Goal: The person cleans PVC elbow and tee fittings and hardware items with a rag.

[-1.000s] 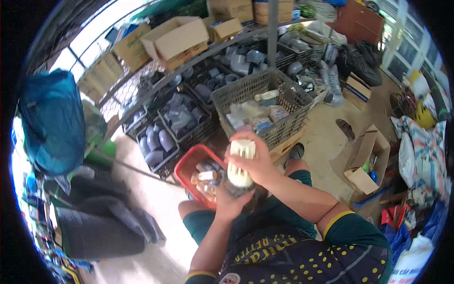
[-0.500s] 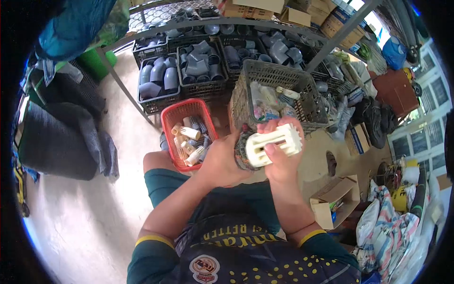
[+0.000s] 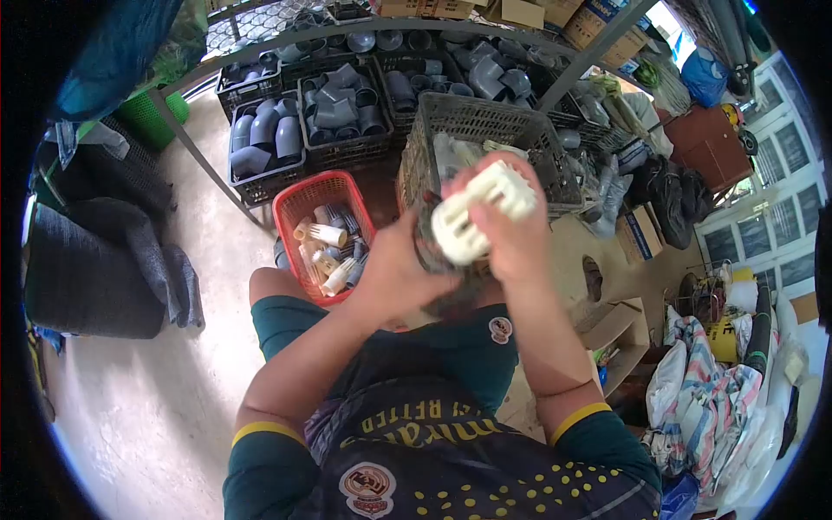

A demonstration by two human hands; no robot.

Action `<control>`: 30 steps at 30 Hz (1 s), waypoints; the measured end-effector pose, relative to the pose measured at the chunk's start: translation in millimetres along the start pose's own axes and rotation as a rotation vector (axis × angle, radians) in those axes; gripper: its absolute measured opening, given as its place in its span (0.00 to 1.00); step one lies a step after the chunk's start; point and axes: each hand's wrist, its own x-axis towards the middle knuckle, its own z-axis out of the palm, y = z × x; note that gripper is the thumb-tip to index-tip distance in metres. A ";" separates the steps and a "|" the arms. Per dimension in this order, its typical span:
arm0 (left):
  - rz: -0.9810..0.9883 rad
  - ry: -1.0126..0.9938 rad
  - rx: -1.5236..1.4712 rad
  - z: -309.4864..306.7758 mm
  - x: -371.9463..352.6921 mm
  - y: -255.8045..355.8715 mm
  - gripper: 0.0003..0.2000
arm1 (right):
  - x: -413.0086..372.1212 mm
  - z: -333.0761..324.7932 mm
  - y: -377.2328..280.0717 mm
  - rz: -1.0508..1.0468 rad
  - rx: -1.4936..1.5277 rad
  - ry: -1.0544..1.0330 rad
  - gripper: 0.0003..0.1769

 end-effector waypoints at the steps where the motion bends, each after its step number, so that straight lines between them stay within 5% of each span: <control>1: -0.043 0.083 0.168 -1.1 3.4 -8.4 0.37 | -4.3 5.8 16.9 0.030 -0.022 0.264 0.24; 3: -0.026 0.083 0.105 5.0 -6.9 -23.3 0.38 | -17.6 11.6 36.0 -0.004 -0.150 0.455 0.22; 7: -0.107 -0.009 -0.005 4.6 -22.0 -31.7 0.39 | -28.8 -5.9 28.8 0.145 -0.003 0.133 0.32; 11: -0.144 -0.549 -0.449 -10.5 -24.3 -40.8 0.41 | -18.2 -28.5 27.6 0.041 0.376 -0.447 0.38; 12: -0.130 -0.576 -0.513 -1.9 -25.6 -39.0 0.42 | -18.7 -21.9 21.1 0.054 0.373 -0.423 0.37; 15: -0.352 -0.456 -0.584 15.2 -31.1 -18.2 0.38 | -12.2 -17.9 6.3 0.074 0.274 -0.386 0.35; 20: -0.082 0.050 -0.101 23.7 -26.5 -24.6 0.35 | -19.3 -5.3 19.1 -0.056 -0.006 0.010 0.30; 23: -0.083 0.166 0.007 27.0 -23.9 -26.4 0.36 | -25.4 2.4 29.8 -0.123 -0.229 0.169 0.30; 26: -0.114 0.122 0.027 23.0 -25.2 -19.4 0.42 | -29.6 1.3 29.6 -0.129 -0.286 0.131 0.33; 30: -0.091 0.037 -0.212 12.8 -29.0 -24.6 0.41 | -30.3 -8.0 5.6 0.113 -0.030 -0.090 0.42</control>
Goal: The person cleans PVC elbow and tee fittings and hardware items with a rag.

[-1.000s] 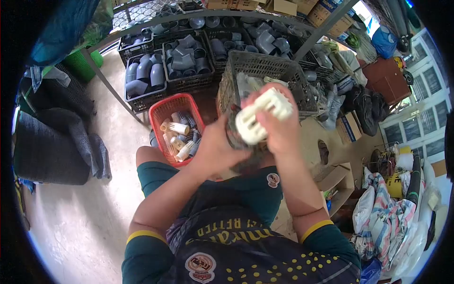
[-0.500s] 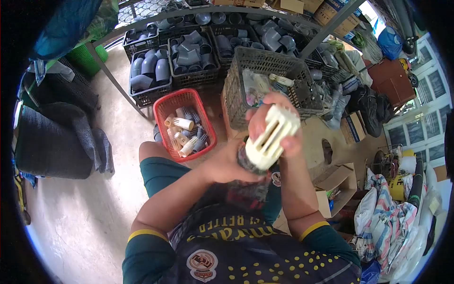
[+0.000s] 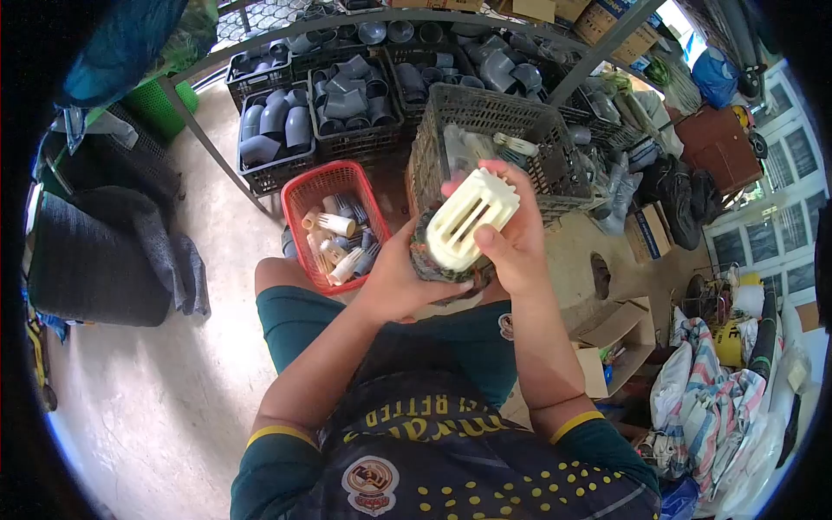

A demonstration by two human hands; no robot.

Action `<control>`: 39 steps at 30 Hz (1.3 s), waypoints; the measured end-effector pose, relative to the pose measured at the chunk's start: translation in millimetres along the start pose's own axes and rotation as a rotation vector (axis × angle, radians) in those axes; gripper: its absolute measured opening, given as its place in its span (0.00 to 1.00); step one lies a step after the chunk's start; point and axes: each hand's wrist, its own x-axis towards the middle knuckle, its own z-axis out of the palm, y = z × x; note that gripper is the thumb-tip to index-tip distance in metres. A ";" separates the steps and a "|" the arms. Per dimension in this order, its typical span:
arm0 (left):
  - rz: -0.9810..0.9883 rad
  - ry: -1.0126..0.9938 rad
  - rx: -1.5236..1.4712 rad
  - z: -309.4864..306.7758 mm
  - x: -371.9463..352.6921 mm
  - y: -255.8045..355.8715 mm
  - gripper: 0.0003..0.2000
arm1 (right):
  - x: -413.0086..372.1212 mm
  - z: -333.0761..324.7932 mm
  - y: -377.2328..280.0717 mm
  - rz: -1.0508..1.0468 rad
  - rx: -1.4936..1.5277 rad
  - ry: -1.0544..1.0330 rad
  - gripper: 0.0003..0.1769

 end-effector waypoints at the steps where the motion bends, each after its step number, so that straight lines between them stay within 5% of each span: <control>1: -0.069 -0.074 -0.065 -5.2 -2.7 8.4 0.41 | -1.2 -1.9 0.3 -0.022 -0.015 -0.013 0.41; 6: -0.221 -0.373 -0.450 -21.5 -7.0 9.8 0.43 | -0.2 -12.3 7.2 0.008 -0.235 -0.309 0.43; 8: -0.226 -0.351 -0.580 -18.2 -7.5 -6.5 0.43 | 4.7 -20.7 11.9 0.055 -0.426 -0.468 0.48; 12: -0.188 -0.122 -0.701 -12.1 -6.2 -2.7 0.39 | -6.1 -25.4 13.4 -0.097 -0.589 -0.194 0.41; 15: -0.082 0.117 -0.730 -16.5 2.0 -17.3 0.27 | -35.9 -35.7 32.2 0.286 -0.295 0.050 0.46; 19: -0.101 0.392 -0.902 10.4 10.1 -9.2 0.21 | -60.4 -11.9 71.6 0.066 -0.681 -0.049 0.51; 21: -0.115 0.388 -0.863 19.7 9.4 -20.8 0.21 | -57.8 -4.0 76.1 0.021 -0.934 0.163 0.47; 24: -0.051 0.379 -0.735 25.0 8.6 -17.0 0.24 | -42.1 2.7 63.1 0.117 -0.811 0.310 0.39; 30: -0.121 0.105 -0.763 -17.0 15.1 -1.3 0.32 | -63.7 -27.2 70.5 0.194 -0.598 -0.080 0.44; 34: 0.046 0.031 -0.764 -20.3 12.9 16.0 0.36 | -71.4 -10.1 66.9 0.467 0.444 0.087 0.46; 36: 0.077 0.009 -0.687 -15.1 13.3 15.5 0.42 | -69.3 -15.2 68.7 0.617 0.592 0.201 0.46; 39: 0.134 -0.015 -0.451 -17.4 12.3 -9.6 0.46 | -73.5 -27.7 83.7 0.368 0.301 -0.020 0.41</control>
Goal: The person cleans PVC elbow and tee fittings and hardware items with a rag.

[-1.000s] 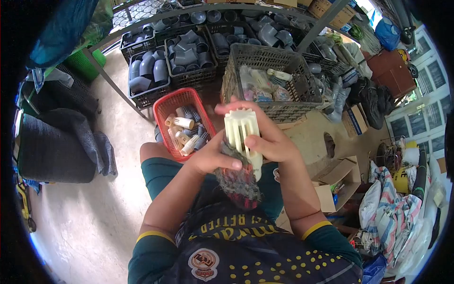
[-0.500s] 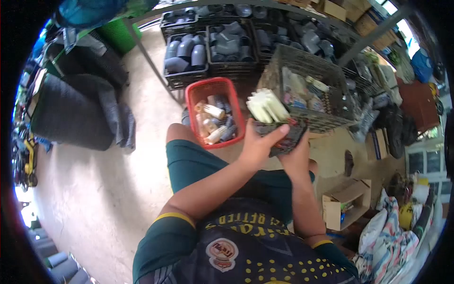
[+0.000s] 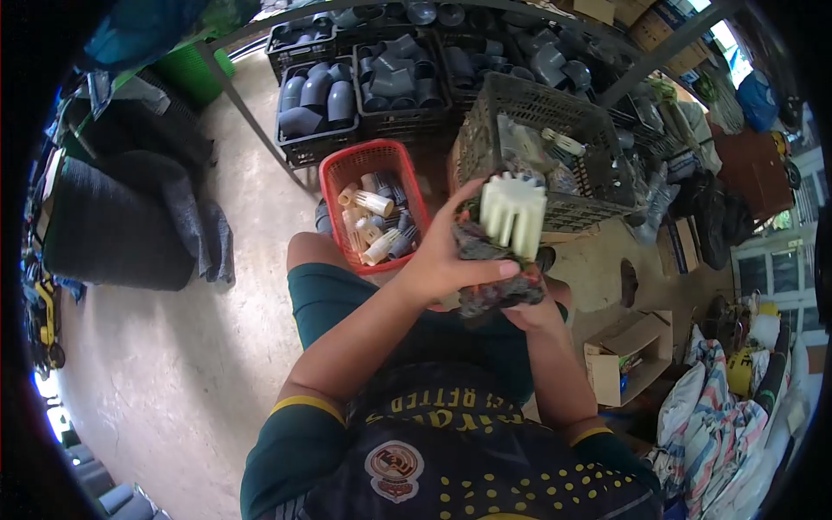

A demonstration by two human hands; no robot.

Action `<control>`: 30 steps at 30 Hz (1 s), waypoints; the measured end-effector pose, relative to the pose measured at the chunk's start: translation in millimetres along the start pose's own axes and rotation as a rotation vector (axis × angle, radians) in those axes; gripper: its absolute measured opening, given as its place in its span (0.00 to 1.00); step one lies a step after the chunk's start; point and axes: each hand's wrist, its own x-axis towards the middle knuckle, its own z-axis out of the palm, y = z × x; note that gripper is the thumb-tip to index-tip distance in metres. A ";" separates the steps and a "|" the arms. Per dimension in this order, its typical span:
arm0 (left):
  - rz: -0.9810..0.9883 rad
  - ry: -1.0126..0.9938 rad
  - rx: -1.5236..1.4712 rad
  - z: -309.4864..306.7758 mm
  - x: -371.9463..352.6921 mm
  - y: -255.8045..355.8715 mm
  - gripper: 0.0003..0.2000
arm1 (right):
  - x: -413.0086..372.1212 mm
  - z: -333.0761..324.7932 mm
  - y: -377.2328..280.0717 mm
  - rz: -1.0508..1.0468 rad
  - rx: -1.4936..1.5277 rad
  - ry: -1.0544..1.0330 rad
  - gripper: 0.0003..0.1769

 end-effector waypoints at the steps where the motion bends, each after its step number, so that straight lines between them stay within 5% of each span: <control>1: 0.036 0.056 -0.046 1.1 -0.3 4.6 0.47 | 4.8 5.7 -6.8 -0.050 -0.117 -0.002 0.40; 3: 0.125 0.193 0.020 -9.3 -0.7 6.6 0.45 | 15.2 24.0 -18.6 -0.024 -0.426 0.196 0.35; 7: 0.185 0.536 -0.333 12.0 7.3 38.1 0.43 | 20.8 34.4 -15.9 -0.155 -1.324 0.490 0.37; 11: 0.156 0.347 0.060 13.6 1.7 15.7 0.43 | 22.9 38.5 -11.7 -0.228 -0.971 0.195 0.45; 14: -0.173 -0.030 -0.413 -10.1 9.5 16.5 0.43 | 18.0 27.8 -32.7 0.125 -0.547 -0.155 0.49; 18: -0.201 -0.598 -0.676 -0.1 16.5 3.4 0.45 | 10.6 23.3 -13.3 0.386 0.707 -0.611 0.50; 24: -0.077 -0.743 -0.038 -20.8 23.2 22.3 0.28 | -11.8 -34.3 26.7 0.473 0.550 -0.444 0.49; 30: -0.132 -0.781 0.559 -41.0 16.9 28.1 0.33 | 6.9 -55.7 -39.3 0.646 -0.474 -0.294 0.37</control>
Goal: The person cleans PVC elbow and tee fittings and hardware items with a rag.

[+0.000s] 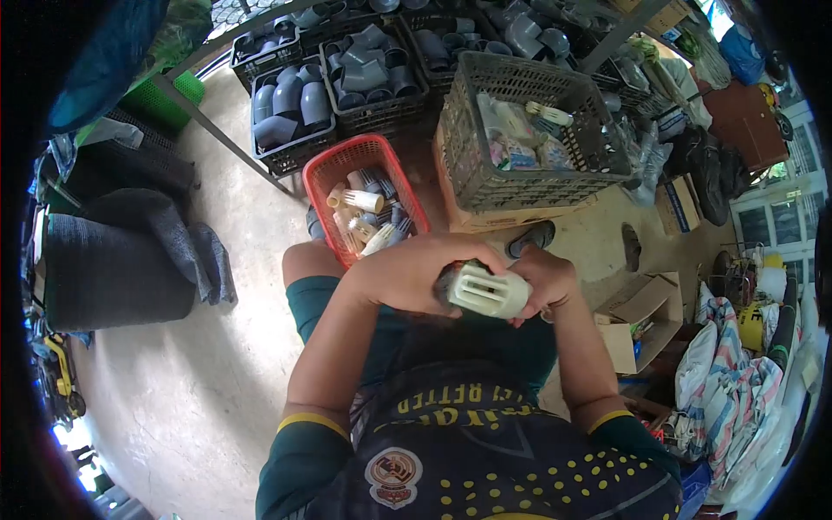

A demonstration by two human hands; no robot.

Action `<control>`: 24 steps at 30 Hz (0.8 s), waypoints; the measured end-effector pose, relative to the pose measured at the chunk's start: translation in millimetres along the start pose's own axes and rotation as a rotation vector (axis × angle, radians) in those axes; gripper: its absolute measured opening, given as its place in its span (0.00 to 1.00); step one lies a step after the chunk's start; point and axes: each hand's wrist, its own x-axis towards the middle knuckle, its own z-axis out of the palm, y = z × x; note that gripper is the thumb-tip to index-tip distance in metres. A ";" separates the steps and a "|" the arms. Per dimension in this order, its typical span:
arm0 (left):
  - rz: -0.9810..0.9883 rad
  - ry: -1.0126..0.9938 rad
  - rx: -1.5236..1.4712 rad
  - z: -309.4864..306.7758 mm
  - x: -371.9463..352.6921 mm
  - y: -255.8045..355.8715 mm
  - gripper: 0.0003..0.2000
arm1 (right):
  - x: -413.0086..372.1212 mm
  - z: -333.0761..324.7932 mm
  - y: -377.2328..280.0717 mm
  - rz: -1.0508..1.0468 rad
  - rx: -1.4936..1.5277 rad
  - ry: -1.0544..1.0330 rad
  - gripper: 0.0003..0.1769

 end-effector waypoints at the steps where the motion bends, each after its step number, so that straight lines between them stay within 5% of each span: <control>1: -0.077 0.012 0.069 -0.3 -3.1 -7.2 0.36 | 3.5 -4.2 -1.4 0.021 -0.145 0.066 0.35; 4: -0.218 0.028 0.159 -7.0 -11.4 -38.4 0.39 | 18.0 -20.3 9.1 0.028 -0.643 0.236 0.34; 5: -0.116 0.070 0.197 -7.7 -14.1 -57.5 0.38 | 25.7 -17.8 9.4 0.047 -0.705 0.296 0.33; 9: -0.283 0.346 0.265 -0.3 -14.5 -129.2 0.27 | 67.4 2.3 -9.4 0.277 -0.817 0.531 0.33; 12: -0.403 0.683 0.292 5.5 -26.3 -204.3 0.19 | 112.4 0.2 31.6 0.305 -0.784 0.560 0.38; 16: -0.733 1.194 0.393 -17.9 -35.5 -249.5 0.22 | 167.2 -5.5 71.4 0.338 -0.097 0.485 0.30; 18: -0.767 1.495 0.097 -56.1 -56.9 -266.3 0.24 | 200.4 -14.4 102.1 0.312 0.161 0.522 0.25; 20: -0.567 1.856 -0.347 -83.4 -83.0 -306.8 0.21 | 237.0 -21.4 129.4 0.435 0.198 0.572 0.26; 22: -0.138 1.689 -1.251 -95.6 -110.4 -344.7 0.18 | 267.3 -36.4 150.2 0.501 0.127 0.588 0.29; 24: 0.017 1.645 -1.304 -97.9 -89.1 -308.4 0.20 | 297.1 -47.6 171.9 0.507 -0.034 0.547 0.34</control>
